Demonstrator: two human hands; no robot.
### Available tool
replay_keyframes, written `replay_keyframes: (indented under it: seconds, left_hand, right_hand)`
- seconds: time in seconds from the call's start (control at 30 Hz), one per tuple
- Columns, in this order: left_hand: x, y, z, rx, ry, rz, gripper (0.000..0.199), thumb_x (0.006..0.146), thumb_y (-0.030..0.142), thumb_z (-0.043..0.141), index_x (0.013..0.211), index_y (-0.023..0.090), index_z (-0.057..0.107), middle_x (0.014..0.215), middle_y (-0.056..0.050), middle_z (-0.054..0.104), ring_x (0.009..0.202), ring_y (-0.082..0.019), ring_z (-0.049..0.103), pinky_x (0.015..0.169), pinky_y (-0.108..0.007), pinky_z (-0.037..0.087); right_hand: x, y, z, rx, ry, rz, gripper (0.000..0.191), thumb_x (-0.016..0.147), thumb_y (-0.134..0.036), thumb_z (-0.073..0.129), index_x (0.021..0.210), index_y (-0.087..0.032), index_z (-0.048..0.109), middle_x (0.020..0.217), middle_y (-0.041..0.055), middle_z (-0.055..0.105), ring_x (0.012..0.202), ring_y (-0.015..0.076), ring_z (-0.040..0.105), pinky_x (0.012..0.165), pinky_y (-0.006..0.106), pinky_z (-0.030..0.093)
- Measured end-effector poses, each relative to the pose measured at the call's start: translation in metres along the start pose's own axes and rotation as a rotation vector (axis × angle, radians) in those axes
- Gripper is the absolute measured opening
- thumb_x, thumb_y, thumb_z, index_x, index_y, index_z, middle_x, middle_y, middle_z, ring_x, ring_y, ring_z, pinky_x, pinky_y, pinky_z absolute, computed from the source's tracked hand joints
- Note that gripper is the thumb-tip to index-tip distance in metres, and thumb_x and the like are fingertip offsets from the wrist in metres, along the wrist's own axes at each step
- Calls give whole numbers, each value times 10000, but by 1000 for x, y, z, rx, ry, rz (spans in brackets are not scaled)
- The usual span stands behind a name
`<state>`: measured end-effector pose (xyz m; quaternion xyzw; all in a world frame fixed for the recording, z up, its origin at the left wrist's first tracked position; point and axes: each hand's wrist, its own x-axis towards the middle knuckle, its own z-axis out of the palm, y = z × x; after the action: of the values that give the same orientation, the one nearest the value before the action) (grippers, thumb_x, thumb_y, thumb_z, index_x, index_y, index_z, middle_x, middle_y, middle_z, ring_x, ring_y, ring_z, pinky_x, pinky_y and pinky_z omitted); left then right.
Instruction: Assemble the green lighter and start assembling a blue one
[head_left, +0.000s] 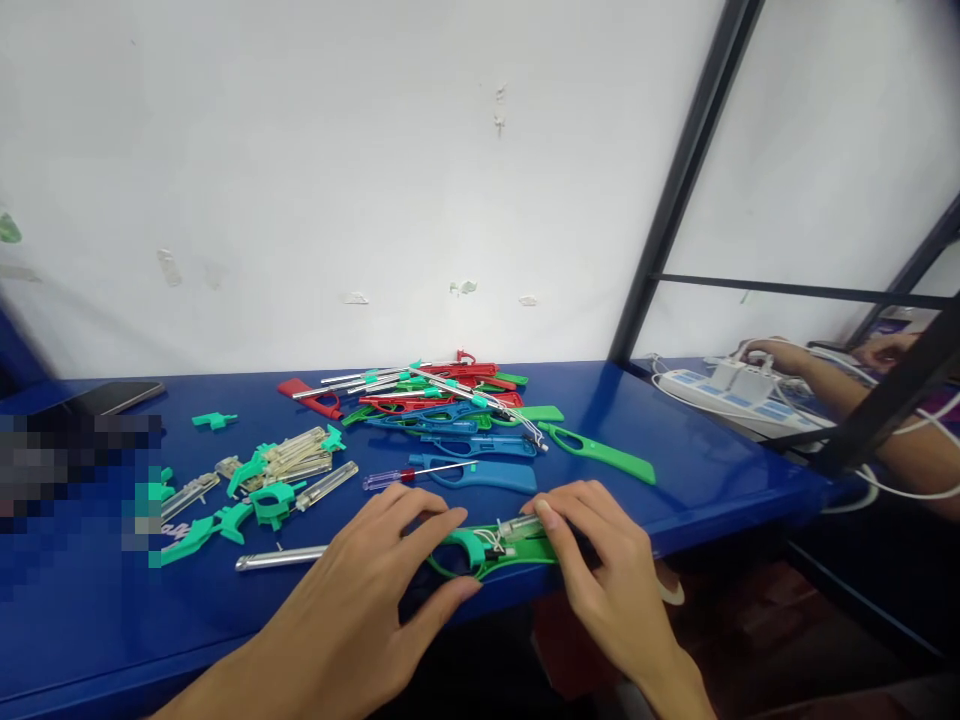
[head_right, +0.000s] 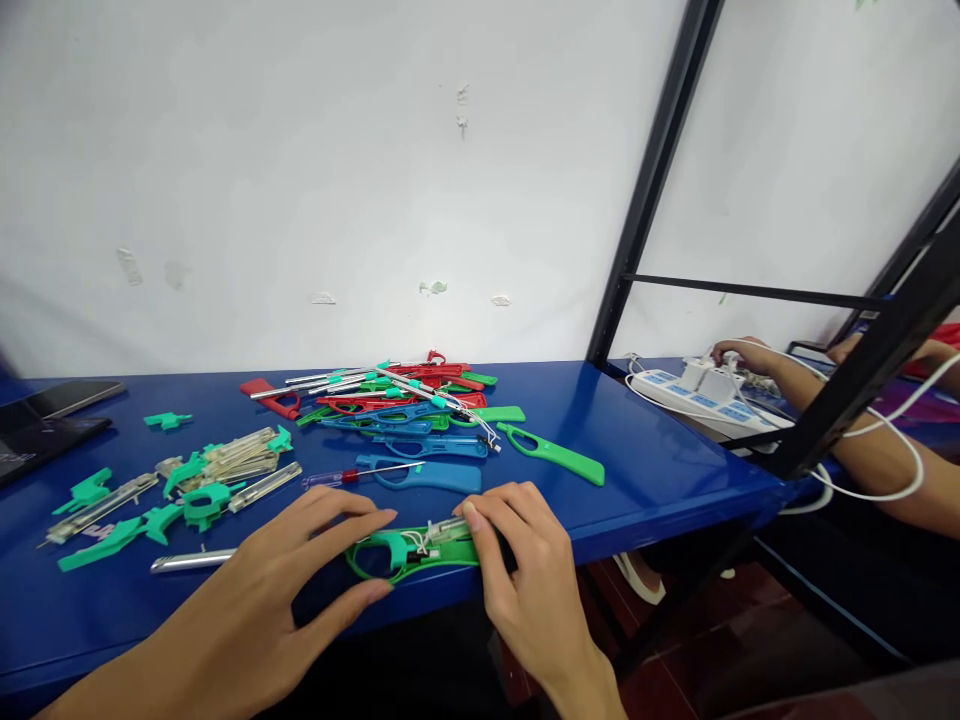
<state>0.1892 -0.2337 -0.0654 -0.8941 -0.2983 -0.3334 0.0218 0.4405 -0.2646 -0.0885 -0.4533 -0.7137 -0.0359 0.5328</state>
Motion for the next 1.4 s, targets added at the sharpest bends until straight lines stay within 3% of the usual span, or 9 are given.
replay_keyframes:
  seconds: [0.37, 0.6, 0.73, 0.93, 1.4]
  left_hand:
    - [-8, -1, 6, -33, -34, 0, 288, 1095, 298, 590, 1373, 292, 666, 1215, -78, 721, 1083, -295, 714, 1011, -559, 614]
    - [-9, 1, 5, -48, -27, -22, 272, 1069, 290, 625, 1336, 290, 673, 1225, -82, 679, 1093, -286, 696, 956, -471, 637]
    - [-8, 2, 4, -53, -10, -25, 254, 1085, 289, 595, 1329, 283, 664, 1189, -80, 640, 1035, -248, 686, 890, -383, 631]
    - [-7, 2, 2, -37, -26, 3, 243, 1102, 284, 572, 1335, 280, 644, 1113, -56, 642, 975, -245, 676, 861, -393, 610]
    - [-8, 4, 5, -12, 64, 17, 217, 1120, 333, 573, 1312, 264, 647, 1052, -50, 657, 941, -249, 636, 871, -420, 560]
  right_hand:
    - [0, 3, -2, -35, -75, -10, 209, 1104, -151, 568, 990, -242, 717, 954, 18, 759, 858, 201, 673, 810, 351, 501]
    - [0, 3, -5, -64, -112, 15, 224, 1107, -195, 566, 982, -257, 741, 970, 32, 768, 886, 227, 686, 836, 388, 501]
    - [-2, 1, -6, -43, -90, 26, 193, 1096, -215, 585, 1077, -282, 765, 1024, 43, 784, 954, 253, 692, 866, 406, 515]
    - [-5, 1, -8, -42, -139, -85, 252, 1059, -185, 624, 1167, -337, 794, 1101, 29, 769, 1026, 251, 683, 908, 429, 504]
    - [-9, 11, -12, -157, -204, -298, 409, 1021, -91, 619, 1360, -296, 726, 1153, 59, 746, 1056, 259, 647, 979, 495, 460]
